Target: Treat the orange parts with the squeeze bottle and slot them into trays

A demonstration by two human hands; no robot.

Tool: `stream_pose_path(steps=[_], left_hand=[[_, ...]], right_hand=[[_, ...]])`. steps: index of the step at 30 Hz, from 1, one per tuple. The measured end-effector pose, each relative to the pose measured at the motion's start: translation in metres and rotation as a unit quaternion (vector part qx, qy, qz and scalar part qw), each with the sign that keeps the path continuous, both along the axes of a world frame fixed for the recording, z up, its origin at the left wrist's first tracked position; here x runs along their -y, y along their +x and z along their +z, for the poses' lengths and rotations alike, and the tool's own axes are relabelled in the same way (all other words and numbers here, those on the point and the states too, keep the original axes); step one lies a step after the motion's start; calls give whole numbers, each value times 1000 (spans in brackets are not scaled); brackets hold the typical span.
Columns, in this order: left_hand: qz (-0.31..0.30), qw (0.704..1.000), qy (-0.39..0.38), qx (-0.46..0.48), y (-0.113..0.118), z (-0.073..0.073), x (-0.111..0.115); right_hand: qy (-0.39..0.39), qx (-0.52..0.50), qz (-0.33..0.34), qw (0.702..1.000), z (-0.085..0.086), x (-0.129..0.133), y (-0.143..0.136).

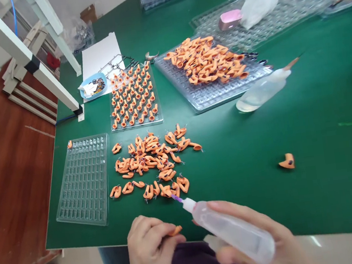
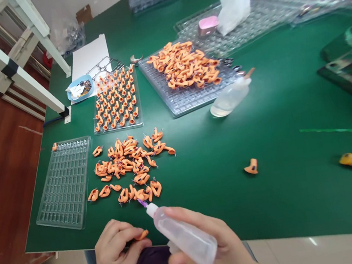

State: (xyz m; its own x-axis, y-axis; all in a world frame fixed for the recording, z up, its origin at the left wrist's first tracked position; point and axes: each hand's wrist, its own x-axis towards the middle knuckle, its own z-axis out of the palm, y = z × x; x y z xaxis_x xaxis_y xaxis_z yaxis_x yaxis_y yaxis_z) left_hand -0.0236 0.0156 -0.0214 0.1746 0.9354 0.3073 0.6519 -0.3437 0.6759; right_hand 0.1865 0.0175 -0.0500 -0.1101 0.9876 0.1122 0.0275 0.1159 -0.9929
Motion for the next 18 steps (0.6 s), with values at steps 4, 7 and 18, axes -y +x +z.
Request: stream_pose_path(steps=[4,7,18], left_hand=[[-25,999,9,37,10,7,2],[-40,998,4,49,14,11,3],[-57,997,26,51,19,13,5]], right_hand=[[18,-21,42,999,9,-5,-6],[8,-55,50,997,10,-1,-7],[-131,-134,-39,982,11,19,-17]])
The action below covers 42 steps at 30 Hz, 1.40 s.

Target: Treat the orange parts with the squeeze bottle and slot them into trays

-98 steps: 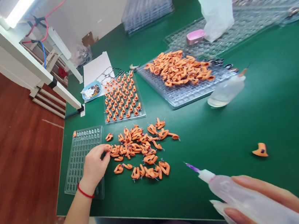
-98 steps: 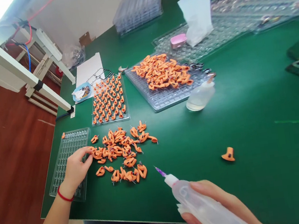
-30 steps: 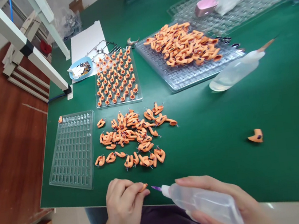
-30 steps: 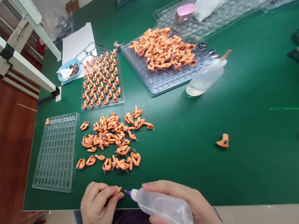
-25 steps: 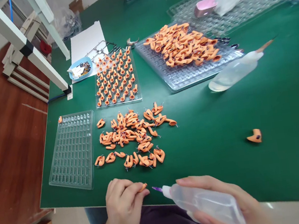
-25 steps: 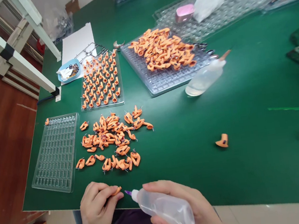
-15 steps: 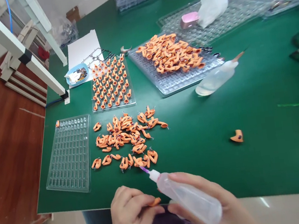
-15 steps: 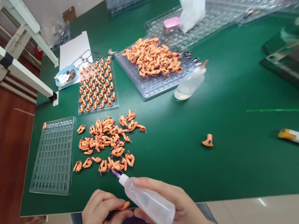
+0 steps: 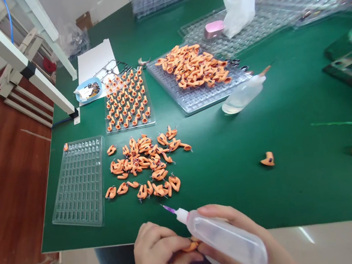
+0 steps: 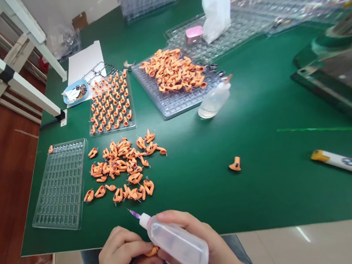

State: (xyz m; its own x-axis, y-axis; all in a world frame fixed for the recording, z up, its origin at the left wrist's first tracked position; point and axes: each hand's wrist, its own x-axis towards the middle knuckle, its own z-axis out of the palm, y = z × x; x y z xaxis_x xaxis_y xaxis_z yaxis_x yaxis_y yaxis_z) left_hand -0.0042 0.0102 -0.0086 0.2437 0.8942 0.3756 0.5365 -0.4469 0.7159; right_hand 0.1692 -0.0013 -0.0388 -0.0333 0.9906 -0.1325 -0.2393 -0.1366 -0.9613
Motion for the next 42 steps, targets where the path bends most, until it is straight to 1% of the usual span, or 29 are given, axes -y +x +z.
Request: stream_pose_path(steps=[3,8,13,17,20,22,27,31,33,34,37,39,40,42], left_hand=[[-1,1000,22,-12,0,1,0],[1,999,44,-21,0,0,1],[3,998,57,-23,0,-7,6],[9,998,57,-19,0,-10,10],[-1,997,72,-30,0,-8,9],[-4,996,81,-32,0,-6,8],[-5,995,94,-29,3,-4,7],[2,994,103,-19,5,-5,8],[4,995,99,-14,5,-5,7],[5,996,92,-11,5,-4,7],[13,997,74,-11,3,-2,5],[16,996,79,-22,2,-1,5],[16,996,86,-31,2,-2,4],[14,994,101,-50,2,-2,5]], right_hand=[[-27,-14,-8,999,3,2,-2],[-51,-27,-25,998,8,2,-2],[-55,-40,-30,997,10,1,-3],[-9,-15,-2,1000,5,-1,3],[46,-3,57,997,-2,-4,10],[74,1,84,994,-4,-6,14],[117,45,98,987,0,-12,20],[116,59,99,987,2,-12,18],[99,14,94,991,1,-8,14],[75,-19,85,993,1,-5,11],[-46,-102,34,993,5,2,4],[-109,-101,0,989,11,3,3],[-121,-90,-14,988,13,1,3],[-115,-55,-43,991,17,-3,4]])
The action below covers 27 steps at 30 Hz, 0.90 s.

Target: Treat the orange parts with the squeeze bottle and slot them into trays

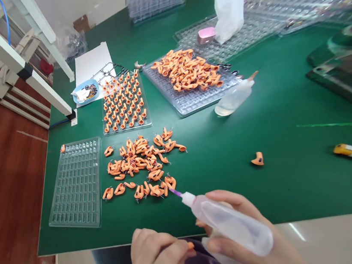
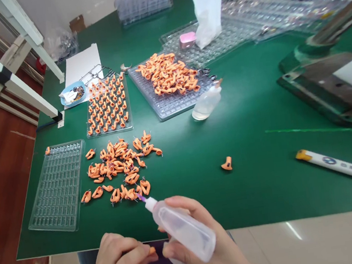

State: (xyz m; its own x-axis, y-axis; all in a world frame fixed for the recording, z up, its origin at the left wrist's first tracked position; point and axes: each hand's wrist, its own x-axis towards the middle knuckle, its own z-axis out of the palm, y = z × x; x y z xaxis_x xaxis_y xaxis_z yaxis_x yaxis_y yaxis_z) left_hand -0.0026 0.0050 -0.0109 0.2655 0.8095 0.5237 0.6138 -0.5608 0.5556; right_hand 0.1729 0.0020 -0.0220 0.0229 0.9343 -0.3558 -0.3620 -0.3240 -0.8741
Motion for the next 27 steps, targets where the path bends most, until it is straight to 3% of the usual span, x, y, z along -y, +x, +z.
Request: stream_pose_path(steps=[3,9,13,17,20,22,27], left_hand=[[-4,999,23,-35,0,-2,3],[6,994,60,-94,-1,-3,6],[39,996,59,-49,-1,-1,3],[54,998,20,5,0,-1,1],[60,995,-33,68,1,-4,1],[67,988,-82,115,2,-7,1],[102,940,-227,235,0,-11,-1]], right_hand=[[60,63,-26,996,-3,-5,-2],[231,129,10,964,-21,4,-17],[183,174,-74,965,-26,9,-14],[169,242,-139,945,-30,-4,2],[189,244,-130,942,-30,-10,8],[190,205,-92,956,-29,-8,2],[139,65,-63,986,-25,3,-17]])
